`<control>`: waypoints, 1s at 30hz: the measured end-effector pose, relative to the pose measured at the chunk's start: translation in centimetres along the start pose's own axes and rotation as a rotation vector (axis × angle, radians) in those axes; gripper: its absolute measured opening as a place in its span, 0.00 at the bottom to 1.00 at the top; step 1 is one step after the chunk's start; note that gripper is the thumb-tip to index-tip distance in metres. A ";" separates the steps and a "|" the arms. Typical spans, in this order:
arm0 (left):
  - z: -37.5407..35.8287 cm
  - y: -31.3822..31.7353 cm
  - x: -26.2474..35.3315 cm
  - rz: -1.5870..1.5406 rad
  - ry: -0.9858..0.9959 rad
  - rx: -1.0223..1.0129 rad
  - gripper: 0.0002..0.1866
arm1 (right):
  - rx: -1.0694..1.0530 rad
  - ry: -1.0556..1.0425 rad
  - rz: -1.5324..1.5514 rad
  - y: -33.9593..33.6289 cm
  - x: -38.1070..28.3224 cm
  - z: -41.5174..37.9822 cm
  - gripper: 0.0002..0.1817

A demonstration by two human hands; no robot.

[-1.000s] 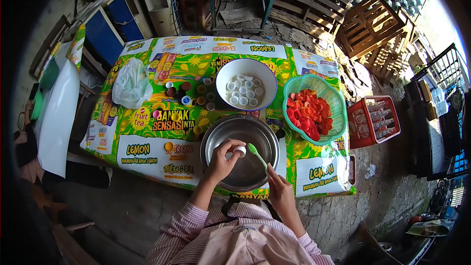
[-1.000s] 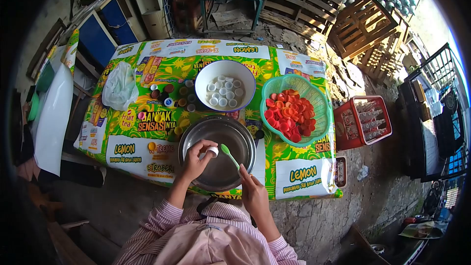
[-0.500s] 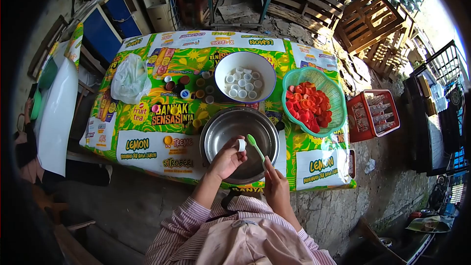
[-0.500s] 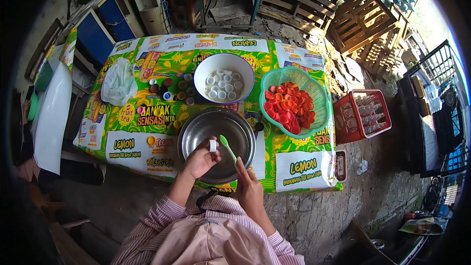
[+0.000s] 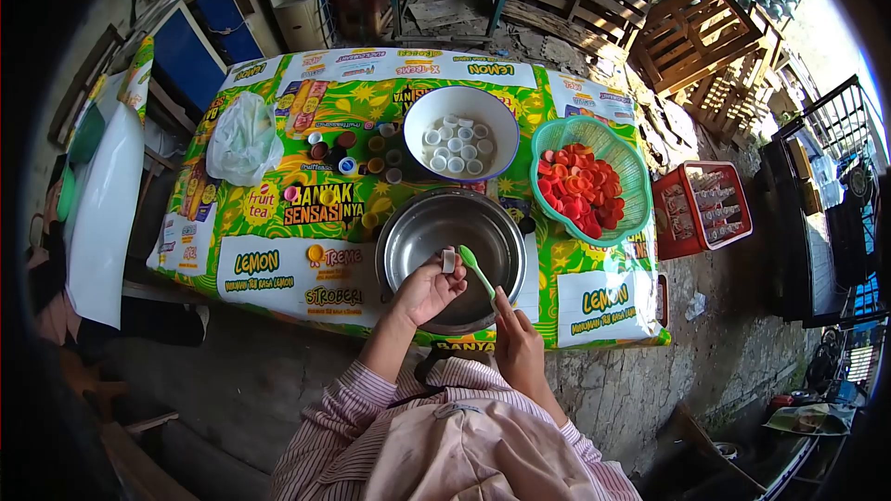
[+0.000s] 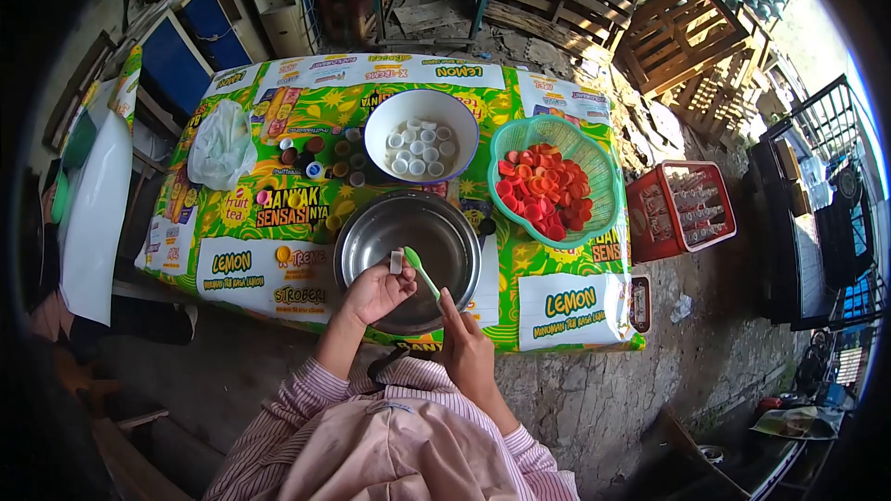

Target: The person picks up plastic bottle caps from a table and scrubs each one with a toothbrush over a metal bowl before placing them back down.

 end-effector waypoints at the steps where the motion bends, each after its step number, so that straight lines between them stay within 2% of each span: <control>1: 0.0 -0.1 0.1 0.018 0.009 -0.036 0.08 | 0.035 0.027 0.023 -0.2 0.1 0.0 0.26; 5: 0.3 -1.4 0.2 -0.078 -0.018 0.000 0.11 | -0.023 -0.035 -0.071 0.9 0.4 -0.4 0.28; 6: 0.1 -1.3 0.3 -0.085 -0.020 0.049 0.11 | 0.007 0.017 -0.085 0.6 0.7 -0.2 0.28; 9: 0.2 -1.4 0.1 -0.114 -0.025 0.005 0.10 | 0.029 -0.043 -0.095 0.3 0.1 -0.4 0.28; 10: -0.1 -1.1 0.1 -0.087 0.012 0.158 0.09 | 0.024 -0.101 -0.101 0.2 -0.4 -0.5 0.28; 15: 0.4 -1.6 0.2 -0.010 0.004 0.041 0.09 | 0.033 -0.038 -0.131 0.0 -0.4 0.1 0.28; 18: 0.3 -1.7 0.1 -0.031 -0.019 -0.014 0.10 | 0.104 -0.038 -0.033 -0.5 -0.5 0.0 0.27; 20: 0.3 -1.6 0.2 -0.064 -0.014 -0.042 0.10 | -0.039 -0.074 -0.096 0.4 -0.2 -0.3 0.27; 23: 0.3 -1.5 0.2 -0.073 -0.038 -0.076 0.12 | 0.029 0.007 0.011 -0.3 0.4 0.3 0.27; 27: 0.0 -1.0 0.1 -0.123 -0.004 0.039 0.14 | -0.043 -0.054 -0.081 0.5 0.3 -0.1 0.27; 30: 0.0 -1.3 0.1 0.053 0.034 0.110 0.14 | -0.018 -0.030 -0.042 -0.7 -0.3 0.5 0.27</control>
Point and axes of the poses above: each hand's wrist, its own z-axis towards the middle knuckle, its own y-axis out of the palm, x = y × z, the point moved 5 cm from there along z, towards the middle knuckle, and after that the axes turned 11 degrees about -z, right-handed, at the moved point
